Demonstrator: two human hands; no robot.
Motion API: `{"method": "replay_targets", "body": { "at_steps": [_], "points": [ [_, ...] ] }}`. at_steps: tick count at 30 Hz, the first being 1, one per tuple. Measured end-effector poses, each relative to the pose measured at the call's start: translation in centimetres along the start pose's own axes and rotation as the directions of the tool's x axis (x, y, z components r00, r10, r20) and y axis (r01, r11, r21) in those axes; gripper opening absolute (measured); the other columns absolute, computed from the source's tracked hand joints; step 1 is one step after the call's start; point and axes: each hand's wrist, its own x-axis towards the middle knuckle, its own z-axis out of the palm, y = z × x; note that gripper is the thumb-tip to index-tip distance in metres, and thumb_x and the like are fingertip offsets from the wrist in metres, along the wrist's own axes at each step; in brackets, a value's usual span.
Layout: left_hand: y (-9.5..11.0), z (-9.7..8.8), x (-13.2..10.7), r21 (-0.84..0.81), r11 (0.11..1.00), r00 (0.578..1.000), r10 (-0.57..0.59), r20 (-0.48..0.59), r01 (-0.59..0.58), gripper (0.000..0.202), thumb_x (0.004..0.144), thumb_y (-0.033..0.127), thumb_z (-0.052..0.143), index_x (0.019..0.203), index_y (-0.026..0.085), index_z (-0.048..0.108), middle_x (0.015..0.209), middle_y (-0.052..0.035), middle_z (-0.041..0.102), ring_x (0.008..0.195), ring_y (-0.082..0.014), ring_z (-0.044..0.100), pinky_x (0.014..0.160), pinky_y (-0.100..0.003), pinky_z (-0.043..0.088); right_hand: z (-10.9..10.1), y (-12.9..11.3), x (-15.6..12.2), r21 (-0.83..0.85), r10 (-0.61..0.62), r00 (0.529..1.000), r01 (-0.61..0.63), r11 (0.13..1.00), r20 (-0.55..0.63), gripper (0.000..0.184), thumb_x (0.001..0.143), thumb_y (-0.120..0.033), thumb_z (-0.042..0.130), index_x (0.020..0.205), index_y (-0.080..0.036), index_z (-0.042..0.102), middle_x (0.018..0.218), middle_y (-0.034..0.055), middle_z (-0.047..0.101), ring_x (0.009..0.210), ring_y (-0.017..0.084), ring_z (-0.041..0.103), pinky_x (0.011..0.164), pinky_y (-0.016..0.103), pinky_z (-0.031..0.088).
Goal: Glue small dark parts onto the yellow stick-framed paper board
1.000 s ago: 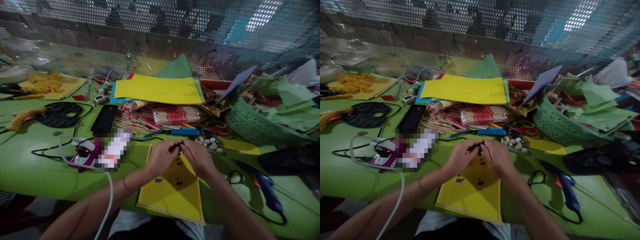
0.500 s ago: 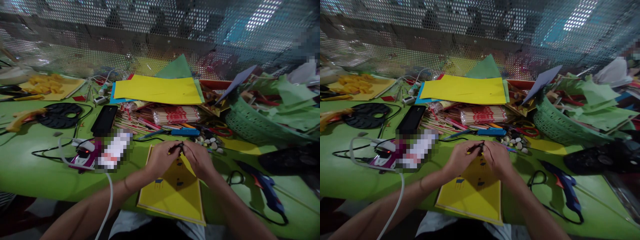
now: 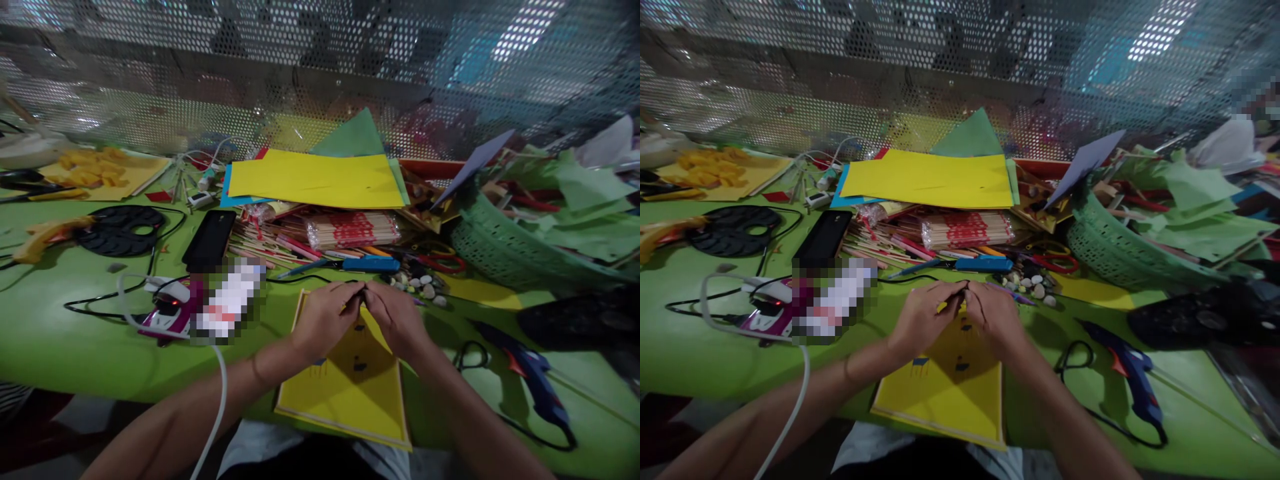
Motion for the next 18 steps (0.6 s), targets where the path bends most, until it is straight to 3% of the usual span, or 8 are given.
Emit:
{"method": "replay_targets", "body": {
  "at_steps": [6, 12, 18],
  "points": [
    [-0.07, -0.12, 0.12, -0.065, 0.997, 0.999, -0.032, -0.002, 0.032, 0.028, 0.086, 0.013, 0.055, 0.110, 0.019, 0.069, 0.101, -0.0054, 0.075, 0.089, -0.0165, 0.069, 0.084, -0.029, 0.054, -0.20, -0.04, -0.05, 0.103, -0.011, 1.000, 0.010, 0.995, 0.010, 0.032, 0.099, -0.034, 0.030, 0.074, -0.022, 0.047, 0.069, 0.0016, 0.057, 0.064, 0.017, 0.051, 0.059, 0.028, 0.037],
    [0.06, -0.07, 0.01, -0.006, 1.000, 1.000, 0.011, -0.025, -0.011, 0.028, 0.085, 0.010, 0.054, 0.109, 0.015, 0.069, 0.097, -0.0071, 0.075, 0.086, -0.0165, 0.069, 0.082, -0.028, 0.055, -0.10, -0.18, 0.00, 0.057, -0.004, 0.999, 0.002, 0.998, 0.037, 0.030, 0.099, -0.035, 0.033, 0.076, -0.022, 0.048, 0.070, 0.0015, 0.056, 0.064, 0.017, 0.050, 0.060, 0.028, 0.036],
    [-0.12, -0.07, -0.05, 0.014, 1.000, 1.000, -0.002, -0.003, 0.002, 0.028, 0.088, 0.015, 0.053, 0.112, 0.019, 0.068, 0.099, -0.0056, 0.074, 0.085, -0.0163, 0.068, 0.081, -0.029, 0.054, 0.16, 0.01, -0.06, 0.063, 0.018, 1.000, -0.018, 0.998, 0.004, 0.033, 0.098, -0.034, 0.031, 0.073, -0.022, 0.047, 0.066, 0.0009, 0.054, 0.061, 0.017, 0.047, 0.057, 0.028, 0.035]
  ]
}}
